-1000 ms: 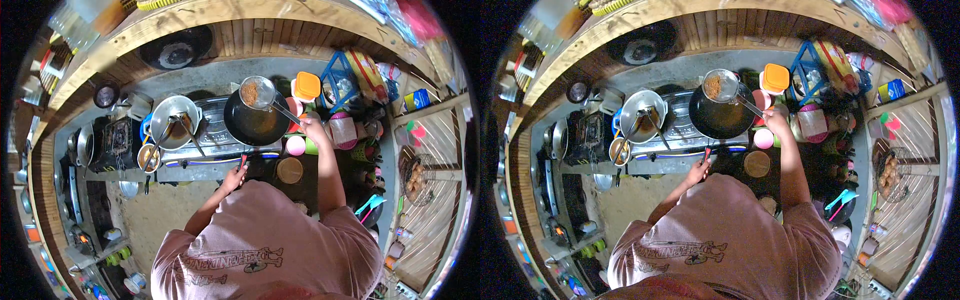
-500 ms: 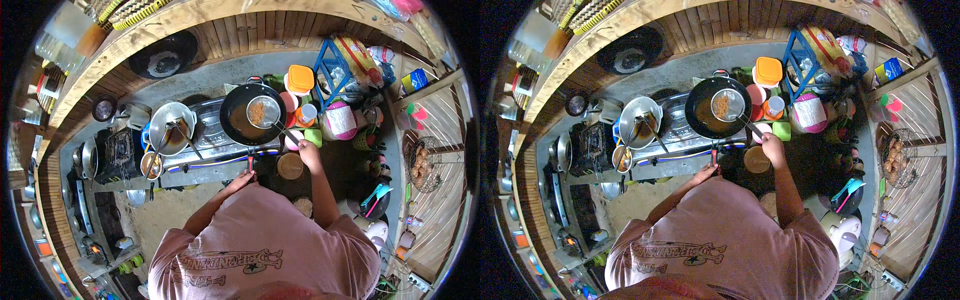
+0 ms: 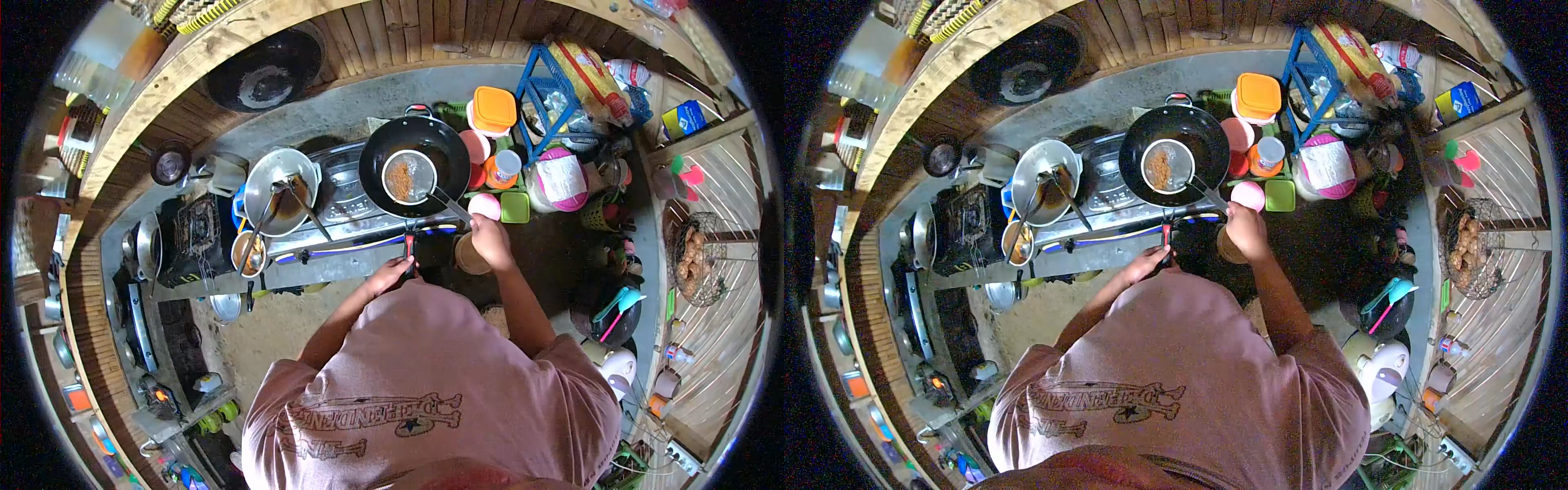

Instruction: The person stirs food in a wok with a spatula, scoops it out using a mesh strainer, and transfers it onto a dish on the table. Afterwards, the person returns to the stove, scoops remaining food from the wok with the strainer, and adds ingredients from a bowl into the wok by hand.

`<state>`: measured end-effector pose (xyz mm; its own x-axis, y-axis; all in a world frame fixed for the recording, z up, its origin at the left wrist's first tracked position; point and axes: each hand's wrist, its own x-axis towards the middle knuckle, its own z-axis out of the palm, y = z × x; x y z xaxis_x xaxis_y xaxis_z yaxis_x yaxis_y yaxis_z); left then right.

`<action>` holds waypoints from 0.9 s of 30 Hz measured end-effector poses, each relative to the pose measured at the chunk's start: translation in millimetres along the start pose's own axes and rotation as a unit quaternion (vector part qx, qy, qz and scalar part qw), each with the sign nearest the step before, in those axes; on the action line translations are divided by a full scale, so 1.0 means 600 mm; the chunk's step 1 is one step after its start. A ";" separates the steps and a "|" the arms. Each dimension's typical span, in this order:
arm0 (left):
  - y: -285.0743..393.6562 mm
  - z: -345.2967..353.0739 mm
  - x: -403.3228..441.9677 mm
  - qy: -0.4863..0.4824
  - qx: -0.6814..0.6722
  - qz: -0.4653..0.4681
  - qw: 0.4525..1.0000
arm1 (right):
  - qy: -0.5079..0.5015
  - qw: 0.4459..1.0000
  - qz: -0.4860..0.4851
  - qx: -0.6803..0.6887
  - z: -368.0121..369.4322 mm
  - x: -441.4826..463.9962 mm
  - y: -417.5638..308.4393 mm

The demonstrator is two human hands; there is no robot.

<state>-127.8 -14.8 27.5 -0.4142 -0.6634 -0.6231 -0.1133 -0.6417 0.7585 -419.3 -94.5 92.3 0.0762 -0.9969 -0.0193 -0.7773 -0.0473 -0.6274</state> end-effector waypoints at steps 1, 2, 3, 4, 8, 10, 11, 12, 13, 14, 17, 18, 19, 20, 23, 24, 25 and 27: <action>-0.004 -0.001 0.002 0.002 0.002 0.001 1.000 | 0.001 1.000 -0.002 0.002 0.001 0.004 -0.009; -0.009 0.000 0.004 0.015 0.007 -0.008 1.000 | -0.021 1.000 -0.003 -0.010 0.001 0.008 -0.017; -0.012 -0.003 0.006 0.028 0.014 -0.016 0.999 | -0.043 0.999 -0.004 -0.022 -0.001 0.012 -0.025; 0.010 0.001 -0.009 0.019 0.030 -0.022 0.999 | -0.067 0.997 0.026 -0.041 -0.006 0.015 -0.034; -0.014 -0.008 0.001 0.024 0.054 -0.019 0.998 | -0.071 0.996 0.047 -0.031 0.000 0.021 -0.040; -0.027 -0.013 0.010 0.008 0.013 -0.034 0.999 | -0.084 0.994 0.055 -0.039 -0.003 0.024 -0.042; -0.028 -0.012 0.012 0.008 0.013 -0.034 0.999 | -0.083 0.994 0.055 -0.039 -0.001 0.024 -0.041; -0.030 -0.011 0.013 0.008 0.022 -0.027 0.999 | -0.077 0.994 0.061 -0.038 0.003 0.024 -0.038; -0.024 -0.007 0.010 0.008 0.032 -0.019 0.999 | -0.071 0.995 0.066 -0.038 0.006 0.023 -0.035; -0.017 -0.004 0.007 0.008 0.032 -0.020 0.999 | -0.070 0.995 0.067 -0.038 0.007 0.023 -0.030; 0.001 0.005 -0.001 0.007 0.076 -0.001 0.997 | -0.075 0.995 0.054 -0.027 0.004 0.028 -0.023; 0.005 0.009 -0.006 0.002 0.061 -0.007 0.998 | -0.078 0.995 0.055 -0.032 0.001 0.028 -0.022; 0.005 0.010 -0.007 -0.002 0.045 -0.012 0.999 | -0.082 0.994 0.056 -0.037 -0.001 0.028 -0.022; 0.001 0.007 -0.005 -0.002 0.045 -0.011 0.999 | -0.082 0.994 0.055 -0.037 -0.004 0.028 -0.024; -0.007 0.006 -0.007 0.012 0.051 -0.021 0.998 | -0.077 0.995 0.061 -0.033 -0.006 0.019 -0.026; -0.006 0.008 -0.010 0.016 0.028 -0.021 0.999 | -0.072 0.995 0.055 -0.034 -0.003 0.018 -0.024; 0.002 0.012 -0.016 0.021 0.004 -0.021 1.000 | -0.067 0.996 0.047 -0.036 -0.001 0.019 -0.024; 0.019 0.019 -0.027 0.034 0.021 -0.015 0.999 | -0.072 0.995 0.057 -0.038 0.002 0.021 -0.027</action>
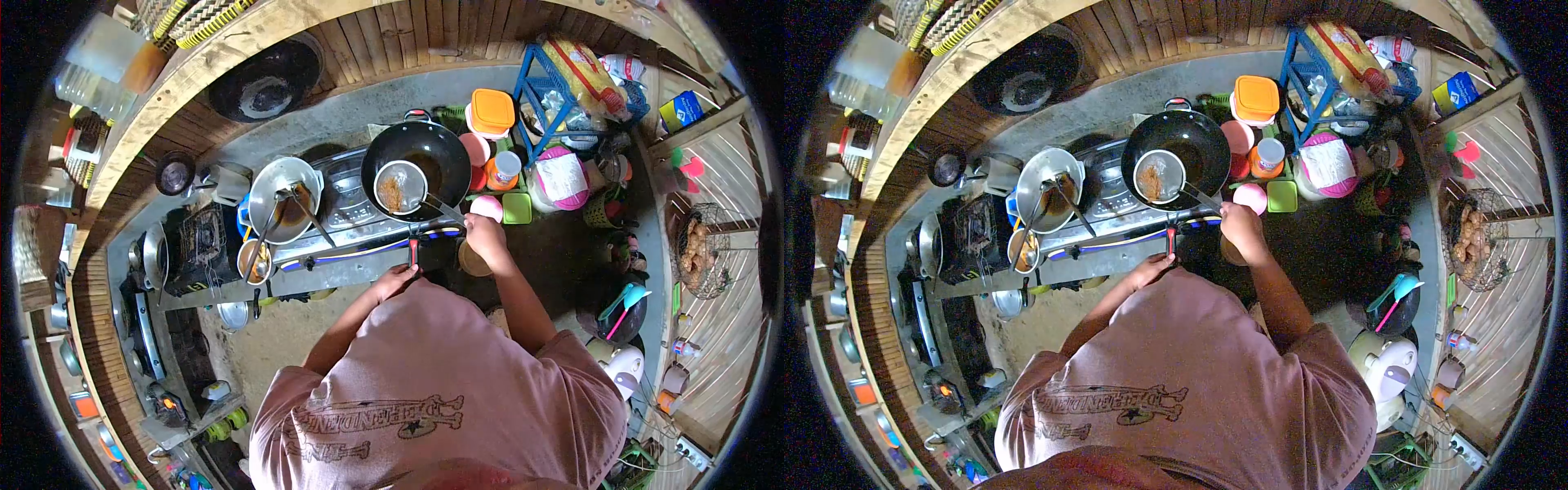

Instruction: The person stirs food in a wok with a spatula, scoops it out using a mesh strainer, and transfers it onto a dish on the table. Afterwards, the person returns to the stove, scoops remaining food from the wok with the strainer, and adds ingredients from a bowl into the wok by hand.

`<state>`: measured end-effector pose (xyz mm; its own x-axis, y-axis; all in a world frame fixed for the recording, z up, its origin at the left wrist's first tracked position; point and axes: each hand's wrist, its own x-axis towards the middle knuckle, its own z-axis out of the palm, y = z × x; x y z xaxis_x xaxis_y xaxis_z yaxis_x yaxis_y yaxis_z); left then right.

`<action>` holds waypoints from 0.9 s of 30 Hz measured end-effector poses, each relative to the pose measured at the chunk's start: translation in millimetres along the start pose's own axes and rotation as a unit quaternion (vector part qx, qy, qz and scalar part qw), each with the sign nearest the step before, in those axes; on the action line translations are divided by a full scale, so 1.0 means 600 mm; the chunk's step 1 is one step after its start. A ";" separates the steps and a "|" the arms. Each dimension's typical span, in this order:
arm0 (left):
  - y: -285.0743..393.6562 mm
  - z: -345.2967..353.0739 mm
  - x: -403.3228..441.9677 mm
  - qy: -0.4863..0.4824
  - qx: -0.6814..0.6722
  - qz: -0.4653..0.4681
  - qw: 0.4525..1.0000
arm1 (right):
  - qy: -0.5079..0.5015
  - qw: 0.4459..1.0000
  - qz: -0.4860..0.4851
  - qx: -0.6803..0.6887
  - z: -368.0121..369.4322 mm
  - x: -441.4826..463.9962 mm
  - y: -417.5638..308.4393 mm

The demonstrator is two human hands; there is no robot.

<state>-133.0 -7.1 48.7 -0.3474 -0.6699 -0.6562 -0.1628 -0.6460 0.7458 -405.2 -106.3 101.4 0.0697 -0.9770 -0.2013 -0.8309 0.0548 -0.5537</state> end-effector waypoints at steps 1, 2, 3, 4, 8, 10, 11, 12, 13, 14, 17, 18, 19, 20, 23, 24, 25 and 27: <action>0.004 0.002 -0.004 0.013 0.016 0.003 1.000 | -0.008 1.000 0.012 -0.001 0.000 -0.002 -0.003; -0.005 -0.001 0.001 0.012 0.016 0.003 1.000 | -0.007 1.000 0.013 -0.001 -0.001 -0.004 -0.006; -0.018 -0.007 0.012 -0.005 0.001 -0.002 1.000 | -0.007 1.000 0.011 0.003 -0.005 -0.004 -0.008; -0.018 -0.006 0.012 -0.022 -0.014 -0.009 1.000 | -0.008 1.000 0.008 0.008 -0.009 -0.006 -0.010; -0.015 -0.008 0.010 -0.023 -0.001 0.005 1.000 | -0.008 1.000 0.008 0.002 -0.017 0.004 -0.010; -0.020 -0.011 0.010 -0.009 0.061 0.031 0.998 | -0.002 1.000 -0.015 0.009 -0.008 0.012 0.004; -0.021 -0.012 0.011 -0.010 0.060 0.032 0.998 | -0.002 1.000 -0.015 0.009 -0.007 0.019 0.013; -0.023 -0.012 0.011 -0.004 0.055 0.027 0.998 | -0.009 0.999 -0.017 0.029 -0.008 0.027 0.023; -0.025 -0.013 0.010 0.003 0.049 0.021 0.999 | -0.016 0.998 -0.019 0.049 -0.007 0.031 0.032; -0.034 -0.015 0.012 0.004 0.047 0.021 0.999 | -0.007 0.997 -0.010 0.072 -0.004 0.033 0.042; -0.064 -0.025 0.021 -0.005 -0.063 0.013 0.998 | 0.027 0.987 -0.004 0.158 0.025 0.048 0.090; -0.075 -0.029 0.024 -0.004 -0.104 0.025 0.994 | 0.008 0.977 0.028 0.210 0.025 0.050 0.097; -0.077 -0.031 0.022 -0.004 -0.145 0.037 0.989 | -0.012 0.963 0.061 0.261 0.026 0.051 0.105; -0.079 -0.035 0.021 -0.003 -0.146 0.038 0.989 | -0.013 0.964 0.060 0.260 0.026 0.052 0.113; -0.081 -0.043 0.013 0.015 -0.149 0.027 0.988 | 0.026 0.961 0.068 0.267 0.010 0.045 0.117; -0.082 -0.043 0.010 0.022 -0.142 0.031 0.989 | 0.024 0.961 0.067 0.265 0.002 0.042 0.115; -0.081 -0.043 0.006 0.030 -0.135 0.036 0.990 | 0.028 0.957 0.076 0.278 -0.008 0.039 0.112; -0.076 -0.048 0.002 0.035 -0.115 0.027 0.992 | 0.048 0.963 0.068 0.257 -0.011 0.040 0.117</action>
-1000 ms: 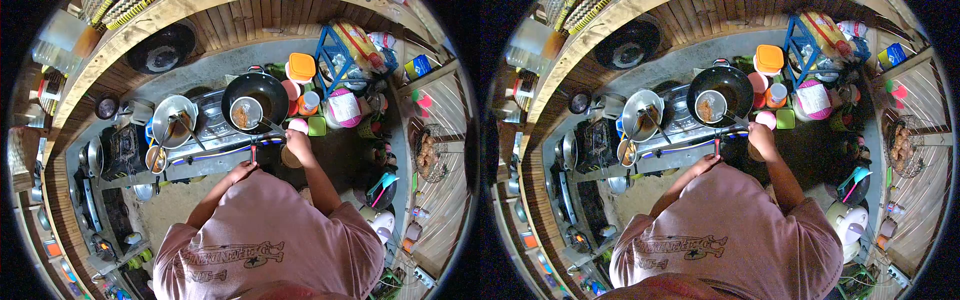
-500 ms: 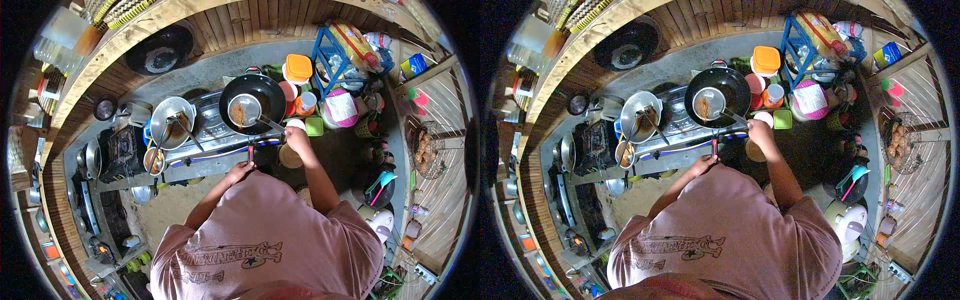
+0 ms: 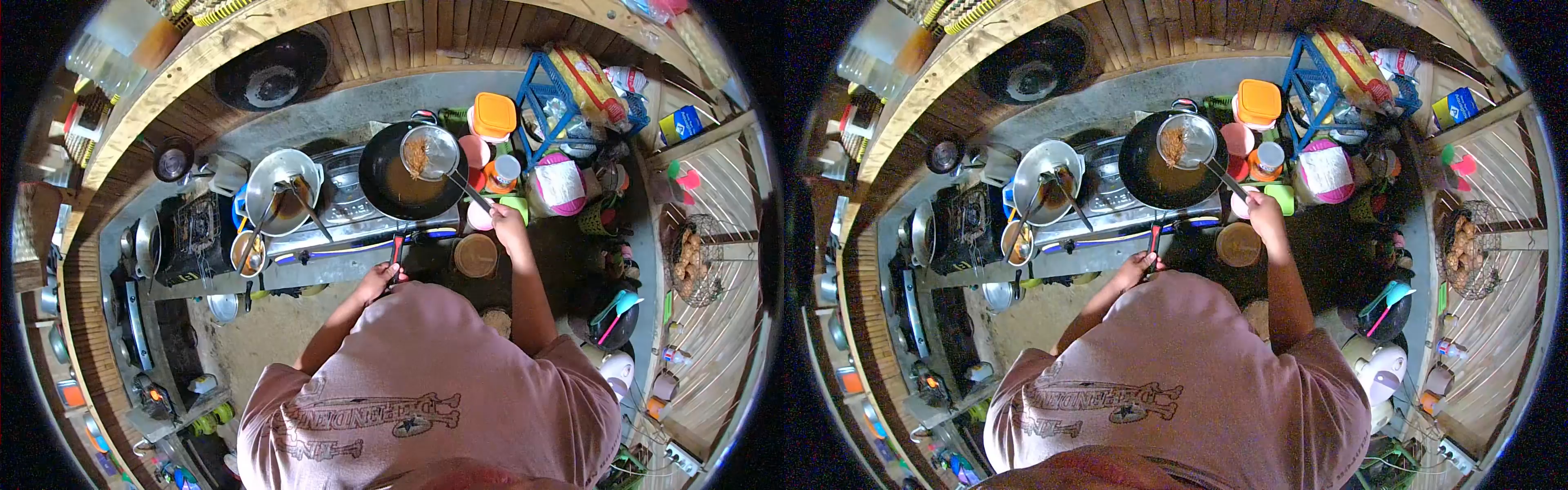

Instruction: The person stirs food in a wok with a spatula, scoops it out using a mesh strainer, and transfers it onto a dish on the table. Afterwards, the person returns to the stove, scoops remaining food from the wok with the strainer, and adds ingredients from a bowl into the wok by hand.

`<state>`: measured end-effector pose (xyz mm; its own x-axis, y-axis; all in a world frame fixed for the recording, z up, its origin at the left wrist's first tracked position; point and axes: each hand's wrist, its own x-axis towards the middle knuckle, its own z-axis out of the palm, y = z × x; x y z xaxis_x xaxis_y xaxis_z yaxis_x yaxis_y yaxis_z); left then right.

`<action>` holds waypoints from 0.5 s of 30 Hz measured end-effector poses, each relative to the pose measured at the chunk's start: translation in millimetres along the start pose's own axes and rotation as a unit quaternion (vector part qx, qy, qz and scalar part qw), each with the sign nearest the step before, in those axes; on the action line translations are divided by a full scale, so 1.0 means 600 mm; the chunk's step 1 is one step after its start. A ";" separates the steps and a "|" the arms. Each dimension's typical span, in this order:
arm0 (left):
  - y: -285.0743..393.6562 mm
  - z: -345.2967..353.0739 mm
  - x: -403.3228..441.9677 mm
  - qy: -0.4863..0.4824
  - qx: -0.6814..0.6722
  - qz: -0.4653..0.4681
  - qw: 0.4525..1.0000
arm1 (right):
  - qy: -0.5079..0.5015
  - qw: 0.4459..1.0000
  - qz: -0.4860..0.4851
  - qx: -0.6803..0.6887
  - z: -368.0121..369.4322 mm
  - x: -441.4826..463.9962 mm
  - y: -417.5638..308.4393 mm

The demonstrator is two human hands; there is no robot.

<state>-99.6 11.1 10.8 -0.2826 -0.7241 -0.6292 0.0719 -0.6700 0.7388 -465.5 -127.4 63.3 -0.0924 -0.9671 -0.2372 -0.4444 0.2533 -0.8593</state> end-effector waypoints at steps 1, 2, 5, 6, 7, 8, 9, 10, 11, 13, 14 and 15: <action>0.003 -0.001 0.000 0.006 0.023 -0.008 1.000 | -0.002 1.000 0.000 -0.001 -0.006 0.000 -0.004; 0.006 0.002 0.001 0.013 0.003 -0.020 1.000 | 0.006 0.996 -0.038 -0.083 -0.012 0.000 -0.009; 0.019 0.011 0.008 0.030 -0.022 -0.028 0.999 | -0.004 0.979 -0.059 -0.194 -0.026 -0.004 -0.053; 0.026 0.015 0.003 0.026 0.031 -0.008 0.999 | -0.019 0.974 -0.043 -0.224 -0.030 -0.004 -0.075; 0.030 0.016 0.004 0.026 0.030 -0.008 0.999 | -0.019 0.973 -0.043 -0.224 -0.033 -0.002 -0.091; 0.031 0.017 0.005 0.028 0.058 0.005 0.998 | -0.036 0.965 -0.026 -0.260 -0.035 0.003 -0.105; 0.033 0.017 0.005 0.031 0.085 0.018 0.996 | -0.052 0.954 -0.009 -0.295 -0.037 0.006 -0.122; 0.036 0.018 0.006 0.032 0.084 0.020 0.996 | -0.058 0.948 0.007 -0.313 -0.038 0.006 -0.147; 0.037 0.020 0.006 0.040 0.091 0.034 0.994 | -0.059 0.948 0.006 -0.314 -0.036 0.012 -0.157; 0.031 0.022 0.003 0.049 0.095 0.047 0.993 | -0.058 0.924 -0.048 -0.375 -0.031 0.025 -0.169; 0.028 0.022 0.005 0.063 0.110 0.064 0.990 | -0.058 0.923 -0.049 -0.376 -0.027 0.033 -0.175; 0.024 0.022 0.005 0.077 0.125 0.079 0.986 | -0.061 0.906 -0.080 -0.411 -0.022 0.039 -0.180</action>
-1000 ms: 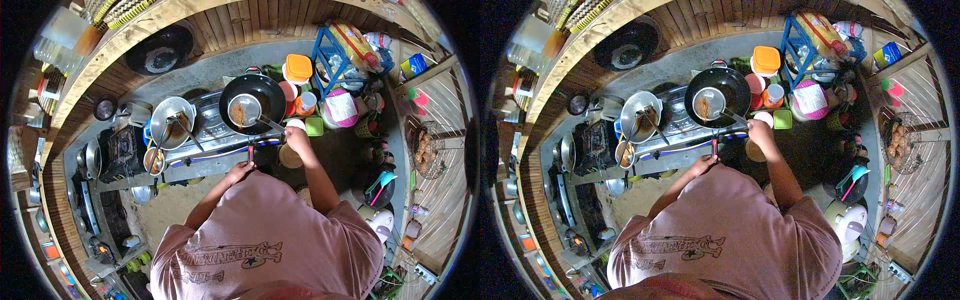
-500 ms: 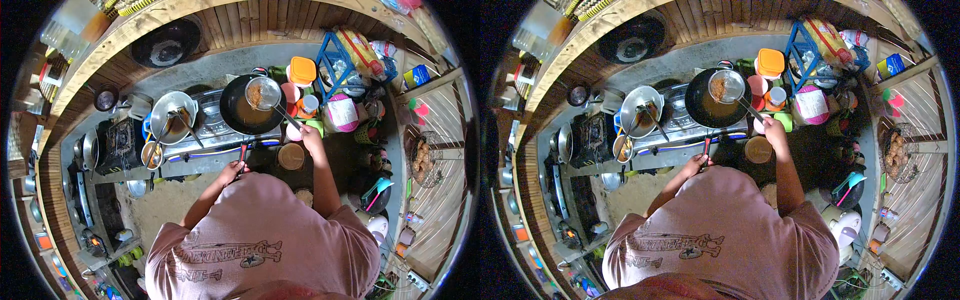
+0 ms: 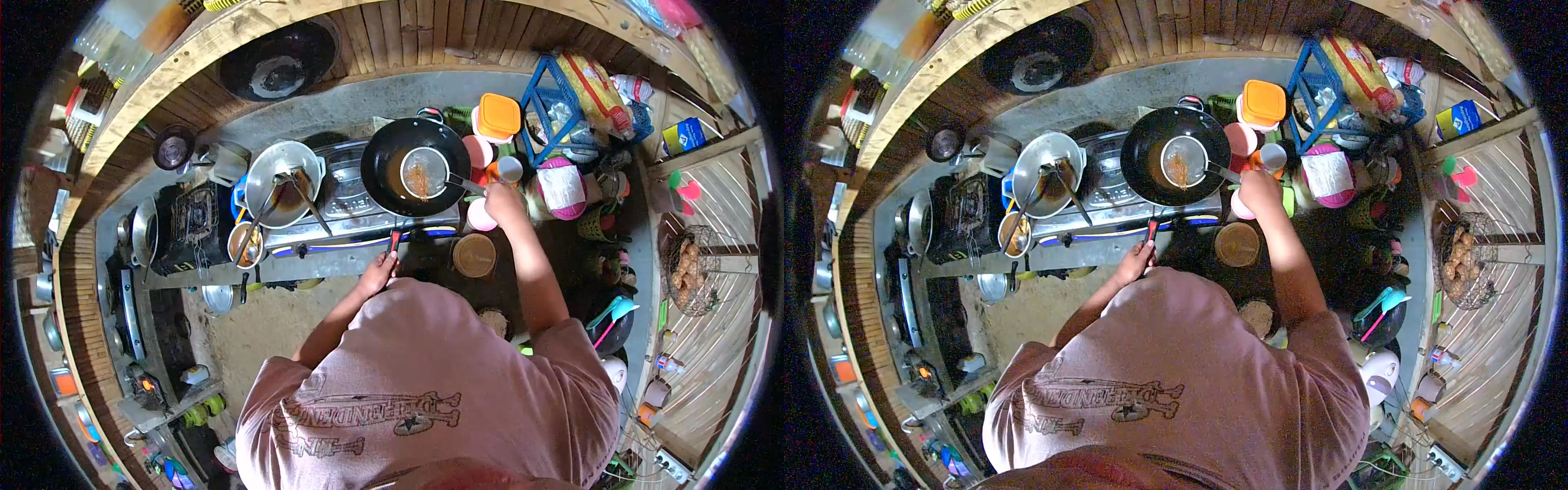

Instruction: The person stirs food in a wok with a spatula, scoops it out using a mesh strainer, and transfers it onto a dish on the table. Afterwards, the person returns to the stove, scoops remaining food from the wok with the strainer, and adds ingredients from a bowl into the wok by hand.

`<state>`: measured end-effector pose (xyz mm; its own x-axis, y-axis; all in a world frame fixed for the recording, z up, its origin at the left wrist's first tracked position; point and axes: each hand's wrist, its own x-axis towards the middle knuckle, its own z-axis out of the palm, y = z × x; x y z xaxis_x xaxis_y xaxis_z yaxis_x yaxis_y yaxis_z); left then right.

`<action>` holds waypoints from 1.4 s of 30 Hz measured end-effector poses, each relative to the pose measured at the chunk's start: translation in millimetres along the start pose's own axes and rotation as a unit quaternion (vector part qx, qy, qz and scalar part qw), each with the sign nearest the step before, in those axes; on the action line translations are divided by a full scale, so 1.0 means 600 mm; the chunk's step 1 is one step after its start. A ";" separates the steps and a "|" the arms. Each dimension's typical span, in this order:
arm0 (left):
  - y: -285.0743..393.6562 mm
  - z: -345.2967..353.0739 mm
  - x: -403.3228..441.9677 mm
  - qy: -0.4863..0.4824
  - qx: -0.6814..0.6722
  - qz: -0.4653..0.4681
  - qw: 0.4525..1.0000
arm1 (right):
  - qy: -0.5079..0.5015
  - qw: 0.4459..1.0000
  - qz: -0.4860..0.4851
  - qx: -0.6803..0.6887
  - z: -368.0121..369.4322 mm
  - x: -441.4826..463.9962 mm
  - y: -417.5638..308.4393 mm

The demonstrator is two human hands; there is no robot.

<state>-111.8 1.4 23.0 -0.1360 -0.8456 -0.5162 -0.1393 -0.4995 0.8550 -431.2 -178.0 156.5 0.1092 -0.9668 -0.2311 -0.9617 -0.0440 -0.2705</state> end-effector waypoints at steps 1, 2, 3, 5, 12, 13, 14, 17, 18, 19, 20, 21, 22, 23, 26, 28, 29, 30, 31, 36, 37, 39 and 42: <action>-0.012 0.000 0.003 0.000 -0.001 -0.001 1.000 | 0.006 0.999 -0.029 -0.040 0.000 0.006 -0.007; -0.022 -0.002 0.009 0.008 0.018 0.001 1.000 | 0.006 0.999 -0.030 -0.040 0.001 0.014 -0.015; -0.031 -0.005 0.015 0.017 0.038 0.003 0.999 | 0.003 0.996 -0.052 -0.068 0.003 0.022 -0.024; -0.034 -0.007 0.016 0.015 0.045 0.003 0.999 | -0.008 0.995 -0.065 -0.075 0.017 0.035 -0.040; -0.033 -0.011 0.015 0.031 0.116 -0.006 0.993 | -0.060 0.989 -0.081 0.111 0.083 0.083 -0.044; -0.023 -0.011 0.009 0.032 0.112 -0.015 0.993 | -0.072 0.981 -0.051 0.174 0.111 0.095 -0.028; -0.013 -0.010 0.004 0.033 0.107 -0.024 0.993 | -0.070 0.971 -0.029 0.226 0.132 0.095 -0.018; -0.009 -0.010 0.000 0.016 0.053 -0.025 0.998 | -0.084 0.936 0.019 0.342 0.130 0.070 -0.013; -0.003 -0.009 -0.002 0.002 0.006 -0.017 1.000 | -0.087 0.926 0.032 0.367 0.128 0.064 -0.006; -0.004 -0.012 0.000 -0.007 0.000 -0.039 0.999 | -0.091 0.915 0.046 0.391 0.126 0.058 0.001; -0.006 -0.012 -0.001 -0.007 0.000 -0.038 0.999 | -0.090 0.915 0.047 0.391 0.127 0.051 0.007; -0.008 -0.011 0.000 -0.006 -0.027 -0.035 0.999 | -0.073 0.903 0.045 0.421 0.126 0.045 0.014; 0.000 -0.009 -0.002 -0.005 -0.055 -0.033 0.998 | -0.057 0.890 0.043 0.450 0.126 0.039 0.024; 0.019 -0.008 -0.010 -0.012 -0.052 -0.024 0.998 | -0.045 0.885 0.045 0.461 0.130 0.037 0.032; 0.003 -0.006 -0.004 -0.004 -0.053 -0.031 0.998 | -0.084 0.854 0.079 0.508 0.097 0.004 0.042; -0.008 -0.009 0.004 -0.011 -0.048 -0.030 0.998 | -0.071 0.851 0.085 0.513 0.115 0.005 0.060; -0.015 -0.008 0.006 -0.009 -0.042 -0.039 0.998 | -0.057 0.864 0.076 0.494 0.110 -0.002 0.059; -0.022 -0.008 0.008 -0.006 -0.035 -0.047 0.998 | -0.044 0.876 0.066 0.475 0.108 -0.007 0.059; -0.013 -0.008 0.006 -0.022 -0.044 -0.047 0.998 | -0.044 0.877 0.065 0.475 0.108 -0.008 0.059; -0.023 -0.010 0.006 -0.015 -0.080 -0.062 0.995 | -0.019 0.848 0.089 0.522 0.135 -0.009 0.070; -0.023 -0.011 0.003 -0.012 -0.090 -0.058 0.994 | -0.022 0.849 0.089 0.521 0.140 -0.011 0.074; -0.023 -0.016 -0.001 -0.016 -0.076 -0.065 0.995 | -0.056 0.830 0.110 0.543 0.151 -0.016 0.082; -0.029 -0.026 -0.004 -0.032 -0.069 -0.077 0.994 | -0.038 0.870 0.102 0.481 0.189 -0.016 0.092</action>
<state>-94.0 9.5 10.2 -0.1854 -0.7462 -0.6393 -0.0283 -0.6463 0.7626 -456.7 -142.4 37.7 0.0133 -0.9087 -0.4172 -0.3112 0.3927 -0.8654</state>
